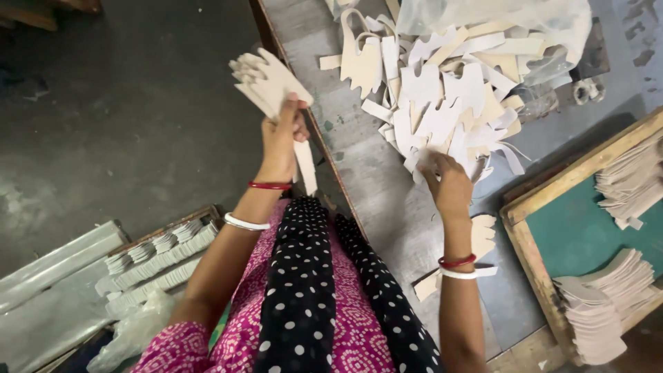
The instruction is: The person sorts white, irregularly shaped material pieces from a large pile on a metal table. They pick up handfuls of pieces, separate them, and place them into a wooden tray on the right side of the table.
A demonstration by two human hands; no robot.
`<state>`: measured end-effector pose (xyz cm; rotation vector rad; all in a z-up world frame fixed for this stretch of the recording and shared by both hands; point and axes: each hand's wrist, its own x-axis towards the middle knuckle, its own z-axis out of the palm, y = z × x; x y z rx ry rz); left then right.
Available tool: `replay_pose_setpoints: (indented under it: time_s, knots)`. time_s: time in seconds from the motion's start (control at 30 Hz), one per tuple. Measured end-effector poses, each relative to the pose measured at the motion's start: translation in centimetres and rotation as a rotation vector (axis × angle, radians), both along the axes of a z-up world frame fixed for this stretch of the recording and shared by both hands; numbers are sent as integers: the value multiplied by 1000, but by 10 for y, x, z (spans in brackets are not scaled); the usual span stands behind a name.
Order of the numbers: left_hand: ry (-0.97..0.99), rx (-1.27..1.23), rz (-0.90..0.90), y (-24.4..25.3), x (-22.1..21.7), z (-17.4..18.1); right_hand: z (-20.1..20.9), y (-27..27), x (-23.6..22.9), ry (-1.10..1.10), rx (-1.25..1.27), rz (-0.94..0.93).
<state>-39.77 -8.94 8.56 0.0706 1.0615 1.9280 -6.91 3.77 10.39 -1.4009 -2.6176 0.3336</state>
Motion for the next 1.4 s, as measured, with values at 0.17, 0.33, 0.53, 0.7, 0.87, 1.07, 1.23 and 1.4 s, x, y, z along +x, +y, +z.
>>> replay_pose_setpoints:
  time_s: [0.17, 0.33, 0.53, 0.7, 0.87, 1.07, 1.23, 1.4]
  knots:
    - [7, -10, -53, -4, 16, 13, -9, -4, 3, -136, 50, 24]
    - [-18, 42, -14, -20, 2, 0, 8, 31, -83, -242, 70, 65]
    - [145, -61, -24, -55, -18, -20, -30, 135, -255, -109, 522, 838]
    - [49, -207, -57, -94, -43, -28, -93, 222, -260, -617, 602, 1073]
    - [41, -225, -28, -108, -81, -46, -23, 193, -265, -704, 460, 1106]
    - [49, -227, -95, -94, -97, -35, 21, 178, -263, -676, 389, 997]
    - [-28, -102, -136, -74, -87, -42, 67, 135, -237, -158, 493, 729]
    - [-55, -101, -291, -45, -57, -37, 54, 50, -178, 685, -730, -247]
